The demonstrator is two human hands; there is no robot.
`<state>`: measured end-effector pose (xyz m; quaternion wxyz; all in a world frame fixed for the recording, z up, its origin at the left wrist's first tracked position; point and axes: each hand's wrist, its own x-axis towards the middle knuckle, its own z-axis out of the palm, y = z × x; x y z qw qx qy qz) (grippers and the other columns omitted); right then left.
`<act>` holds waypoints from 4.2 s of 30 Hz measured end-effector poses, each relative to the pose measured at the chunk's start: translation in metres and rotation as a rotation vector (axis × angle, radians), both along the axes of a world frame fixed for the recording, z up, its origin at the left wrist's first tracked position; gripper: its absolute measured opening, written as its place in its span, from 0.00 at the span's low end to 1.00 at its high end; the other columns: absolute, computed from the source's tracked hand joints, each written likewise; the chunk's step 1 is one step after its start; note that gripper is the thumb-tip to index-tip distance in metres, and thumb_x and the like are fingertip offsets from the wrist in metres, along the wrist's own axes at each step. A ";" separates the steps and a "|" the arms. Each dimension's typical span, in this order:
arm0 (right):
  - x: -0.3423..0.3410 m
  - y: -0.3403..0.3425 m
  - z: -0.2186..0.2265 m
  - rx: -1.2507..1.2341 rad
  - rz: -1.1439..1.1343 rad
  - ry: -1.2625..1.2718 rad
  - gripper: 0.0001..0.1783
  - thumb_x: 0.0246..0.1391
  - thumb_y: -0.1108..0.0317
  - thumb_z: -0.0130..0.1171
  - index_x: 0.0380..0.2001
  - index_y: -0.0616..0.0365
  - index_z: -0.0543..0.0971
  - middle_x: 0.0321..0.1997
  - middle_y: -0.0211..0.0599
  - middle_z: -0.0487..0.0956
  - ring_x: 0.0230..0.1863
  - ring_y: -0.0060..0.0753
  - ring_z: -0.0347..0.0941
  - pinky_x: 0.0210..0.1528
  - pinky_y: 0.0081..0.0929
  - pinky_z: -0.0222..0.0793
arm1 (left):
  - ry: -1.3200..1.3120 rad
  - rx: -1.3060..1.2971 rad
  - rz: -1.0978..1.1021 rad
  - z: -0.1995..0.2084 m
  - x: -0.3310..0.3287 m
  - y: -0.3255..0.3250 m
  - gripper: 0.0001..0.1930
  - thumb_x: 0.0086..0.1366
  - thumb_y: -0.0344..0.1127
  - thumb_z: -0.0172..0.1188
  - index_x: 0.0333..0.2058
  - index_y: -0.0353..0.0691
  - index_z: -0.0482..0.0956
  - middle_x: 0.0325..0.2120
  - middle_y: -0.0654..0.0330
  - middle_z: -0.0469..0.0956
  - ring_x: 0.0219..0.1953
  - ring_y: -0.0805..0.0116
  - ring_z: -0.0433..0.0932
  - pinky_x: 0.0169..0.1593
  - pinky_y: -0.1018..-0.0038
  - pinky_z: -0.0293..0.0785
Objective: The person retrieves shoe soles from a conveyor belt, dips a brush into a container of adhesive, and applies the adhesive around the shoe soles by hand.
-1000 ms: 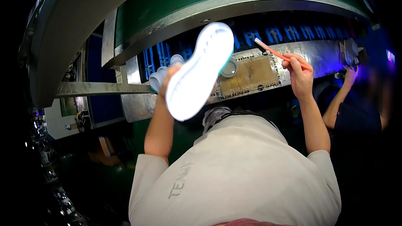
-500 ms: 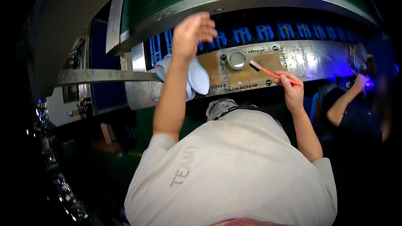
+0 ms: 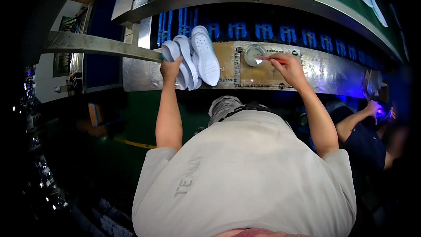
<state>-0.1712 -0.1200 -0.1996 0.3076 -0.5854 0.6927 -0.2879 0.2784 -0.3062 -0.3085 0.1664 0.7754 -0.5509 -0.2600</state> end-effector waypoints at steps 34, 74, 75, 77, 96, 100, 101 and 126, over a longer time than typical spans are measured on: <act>-0.022 -0.003 0.100 -0.272 0.313 -0.211 0.11 0.60 0.71 0.67 0.45 0.60 0.88 0.38 0.36 0.87 0.42 0.34 0.79 0.47 0.29 0.75 | 1.981 0.947 -0.282 0.116 -0.115 0.142 0.42 0.73 0.62 0.49 0.70 0.29 0.62 0.51 0.34 0.77 0.48 0.38 0.84 0.50 0.50 0.85; 0.105 0.030 0.107 0.103 -0.116 -1.121 0.17 0.71 0.62 0.57 0.41 0.66 0.87 0.31 0.32 0.84 0.36 0.19 0.72 0.43 0.21 0.70 | 0.908 -0.555 -0.597 0.148 -0.125 0.096 0.32 0.78 0.47 0.40 0.72 0.31 0.55 0.61 0.42 0.72 0.62 0.51 0.74 0.67 0.62 0.68; 0.109 0.026 0.109 0.099 -0.113 -1.121 0.17 0.71 0.62 0.57 0.41 0.66 0.87 0.31 0.32 0.84 0.36 0.19 0.72 0.43 0.21 0.70 | 0.833 -0.596 -0.602 0.150 -0.125 0.100 0.32 0.78 0.46 0.39 0.71 0.30 0.57 0.64 0.43 0.70 0.64 0.52 0.71 0.68 0.62 0.65; 0.112 0.020 0.112 0.089 -0.148 -1.210 0.17 0.71 0.61 0.57 0.42 0.65 0.87 0.31 0.31 0.83 0.35 0.19 0.72 0.43 0.21 0.70 | 0.869 -0.576 -0.618 0.150 -0.123 0.105 0.30 0.78 0.44 0.39 0.71 0.29 0.60 0.66 0.44 0.66 0.66 0.53 0.66 0.70 0.63 0.60; 0.069 0.064 0.056 -0.161 -0.515 -1.307 0.17 0.72 0.61 0.57 0.50 0.64 0.84 0.36 0.30 0.83 0.39 0.22 0.75 0.47 0.23 0.70 | 1.426 -0.453 -0.483 0.296 -0.170 -0.233 0.28 0.79 0.45 0.46 0.69 0.34 0.64 0.60 0.45 0.75 0.61 0.50 0.77 0.62 0.53 0.78; 0.068 0.070 0.046 -0.190 -0.563 -1.210 0.17 0.72 0.61 0.58 0.50 0.63 0.84 0.37 0.30 0.84 0.39 0.20 0.75 0.47 0.22 0.70 | 0.953 -0.664 -0.275 0.262 -0.179 -0.264 0.19 0.77 0.32 0.53 0.63 0.33 0.73 0.51 0.50 0.82 0.48 0.60 0.85 0.48 0.65 0.84; 0.066 0.070 0.042 -0.198 -0.574 -1.142 0.16 0.72 0.61 0.58 0.50 0.62 0.85 0.37 0.30 0.84 0.39 0.20 0.76 0.47 0.22 0.70 | 0.950 -0.659 -0.274 0.258 -0.179 -0.241 0.19 0.77 0.32 0.53 0.63 0.33 0.73 0.51 0.50 0.82 0.48 0.60 0.85 0.48 0.65 0.84; 0.024 -0.030 -0.023 0.161 0.041 0.199 0.14 0.63 0.61 0.64 0.44 0.59 0.87 0.39 0.50 0.87 0.40 0.51 0.85 0.44 0.39 0.79 | -0.073 -0.003 -0.406 -0.011 -0.080 0.021 0.25 0.59 0.43 0.68 0.48 0.25 0.81 0.40 0.40 0.86 0.44 0.42 0.85 0.51 0.54 0.81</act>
